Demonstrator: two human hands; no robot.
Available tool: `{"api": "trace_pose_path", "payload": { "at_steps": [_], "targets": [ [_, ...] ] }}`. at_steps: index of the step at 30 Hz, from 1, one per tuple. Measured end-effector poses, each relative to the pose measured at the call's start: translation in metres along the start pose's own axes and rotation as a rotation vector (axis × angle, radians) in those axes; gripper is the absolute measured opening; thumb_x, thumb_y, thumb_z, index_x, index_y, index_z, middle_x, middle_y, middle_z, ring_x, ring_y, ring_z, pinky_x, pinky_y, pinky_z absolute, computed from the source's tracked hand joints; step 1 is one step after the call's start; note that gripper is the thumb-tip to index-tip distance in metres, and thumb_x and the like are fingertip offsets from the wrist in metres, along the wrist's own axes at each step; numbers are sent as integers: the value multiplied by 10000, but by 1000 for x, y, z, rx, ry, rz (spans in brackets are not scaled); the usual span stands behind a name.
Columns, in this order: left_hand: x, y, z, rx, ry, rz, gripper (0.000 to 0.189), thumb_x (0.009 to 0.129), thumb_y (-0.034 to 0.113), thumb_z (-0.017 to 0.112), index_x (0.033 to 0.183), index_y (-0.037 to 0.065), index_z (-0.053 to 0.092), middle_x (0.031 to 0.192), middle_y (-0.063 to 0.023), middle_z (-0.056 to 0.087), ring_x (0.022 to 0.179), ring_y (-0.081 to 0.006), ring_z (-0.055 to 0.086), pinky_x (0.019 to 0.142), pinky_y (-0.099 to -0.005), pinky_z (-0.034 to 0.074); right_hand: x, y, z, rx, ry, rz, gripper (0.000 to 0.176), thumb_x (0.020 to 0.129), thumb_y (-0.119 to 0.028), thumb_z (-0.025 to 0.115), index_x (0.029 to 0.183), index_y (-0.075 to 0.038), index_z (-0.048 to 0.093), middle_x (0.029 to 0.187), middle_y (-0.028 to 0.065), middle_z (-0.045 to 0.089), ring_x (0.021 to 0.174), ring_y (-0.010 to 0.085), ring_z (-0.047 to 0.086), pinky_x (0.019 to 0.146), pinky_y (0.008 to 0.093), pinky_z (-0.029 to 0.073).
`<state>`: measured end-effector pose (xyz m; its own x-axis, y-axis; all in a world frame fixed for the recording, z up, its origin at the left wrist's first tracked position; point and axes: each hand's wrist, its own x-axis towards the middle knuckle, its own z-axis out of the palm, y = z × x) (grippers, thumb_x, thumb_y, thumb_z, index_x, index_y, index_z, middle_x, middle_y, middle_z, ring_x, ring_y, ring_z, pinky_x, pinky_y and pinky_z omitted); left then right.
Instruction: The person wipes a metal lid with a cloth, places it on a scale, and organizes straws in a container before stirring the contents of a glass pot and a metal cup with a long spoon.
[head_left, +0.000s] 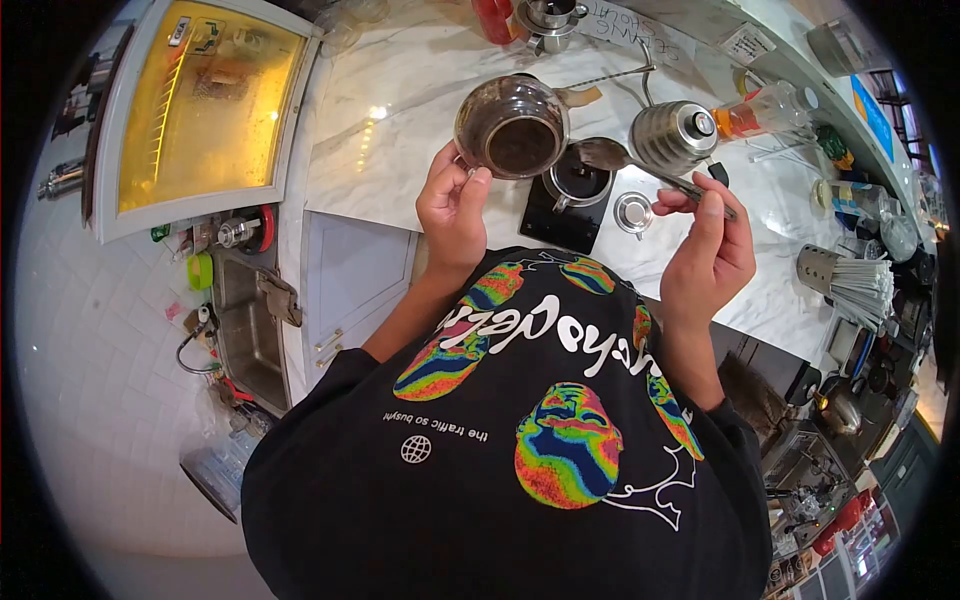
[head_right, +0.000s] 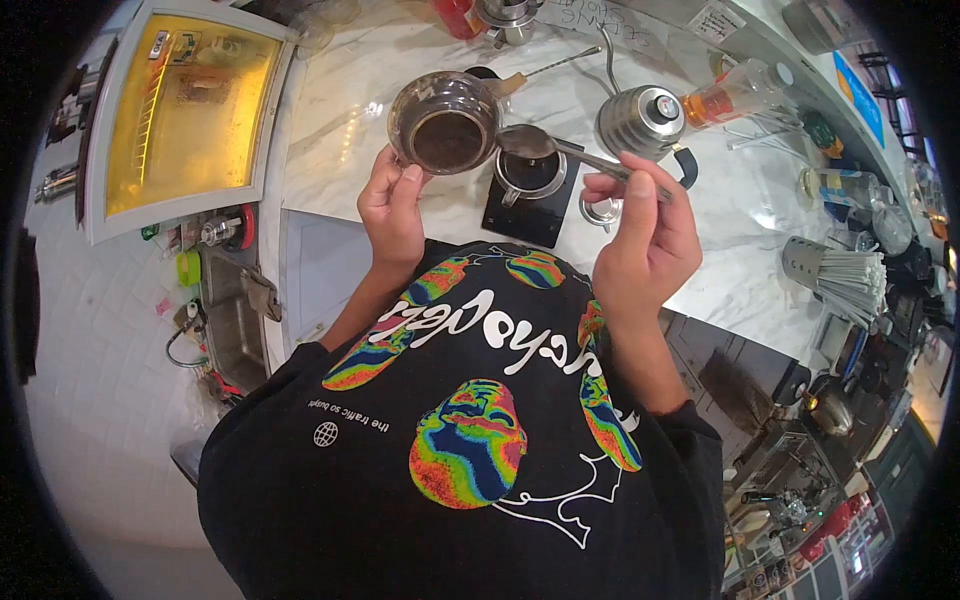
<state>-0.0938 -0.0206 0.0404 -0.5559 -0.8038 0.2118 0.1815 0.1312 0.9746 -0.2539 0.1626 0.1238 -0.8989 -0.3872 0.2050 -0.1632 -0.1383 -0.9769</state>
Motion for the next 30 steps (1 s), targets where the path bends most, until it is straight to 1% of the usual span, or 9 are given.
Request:
{"api": "trace_pose_path", "payload": {
  "at_steps": [3,7,8,10,17,20,21,25,30],
  "targets": [
    [0,-3,2,-39,33,-25,250,1040,16,521,794,-27,509,1391,-220,549,1247,-244,596,1028,-413,564,0,14,-8,-12,25,-22,244,1091,-115,529,1188,74,648,924,163,753,814,169,703,796,305,551],
    [1,-1,4,-103,67,-88,253,983,9,639,763,-19,517,1433,-251,551,1223,-222,598,1003,-332,474,-9,42,-21,-323,-116,-144,157,1039,-47,582,1147,22,671,931,141,756,809,204,710,817,340,551],
    [1,-2,4,-104,60,-86,253,983,10,639,763,-19,518,1432,-251,551,1222,-223,598,1005,-332,473,-6,50,-22,-490,-214,-365,153,963,21,639,1106,-17,681,942,126,751,824,266,711,861,398,548],
    [1,-2,6,-107,53,-89,253,984,10,638,764,-20,518,1431,-251,552,1223,-225,597,1008,-333,470,-5,53,-19,-531,-408,-497,191,918,61,666,1085,-33,678,935,117,744,843,302,704,907,452,538],
    [-4,-5,2,-137,31,-77,244,984,2,627,769,-17,512,1433,-253,544,1225,-240,603,1025,-338,458,6,17,-16,-333,-91,-519,145,999,42,570,1119,26,648,846,126,724,766,231,706,971,494,521],
    [-3,-1,3,-143,-7,-31,246,974,-7,625,765,-14,494,1428,-259,545,1229,-250,602,1039,-352,453,11,-11,-14,-274,-153,-609,227,1098,-57,448,1195,76,605,895,198,727,837,252,724,1052,492,490],
    [-4,1,4,-143,-21,-16,248,969,-11,624,763,-13,487,1426,-262,545,1232,-254,601,1045,-359,450,11,-15,-14,-237,-193,-635,244,1109,-96,437,1201,76,584,899,200,721,825,263,725,1039,536,487],
    [-3,9,4,-102,-85,99,250,957,-5,615,760,-12,462,1437,-294,521,1278,-283,568,1085,-402,429,6,-18,2,-133,-277,-627,130,987,7,581,1087,17,664,864,127,734,755,229,704,964,514,508],
    [-6,20,5,-171,-125,168,230,947,16,608,767,-12,468,1451,-334,485,1313,-322,540,1118,-427,406,-1,-13,15,-155,-387,-604,131,976,15,603,1095,12,658,864,121,733,749,240,704,953,512,510]
  ]
}}
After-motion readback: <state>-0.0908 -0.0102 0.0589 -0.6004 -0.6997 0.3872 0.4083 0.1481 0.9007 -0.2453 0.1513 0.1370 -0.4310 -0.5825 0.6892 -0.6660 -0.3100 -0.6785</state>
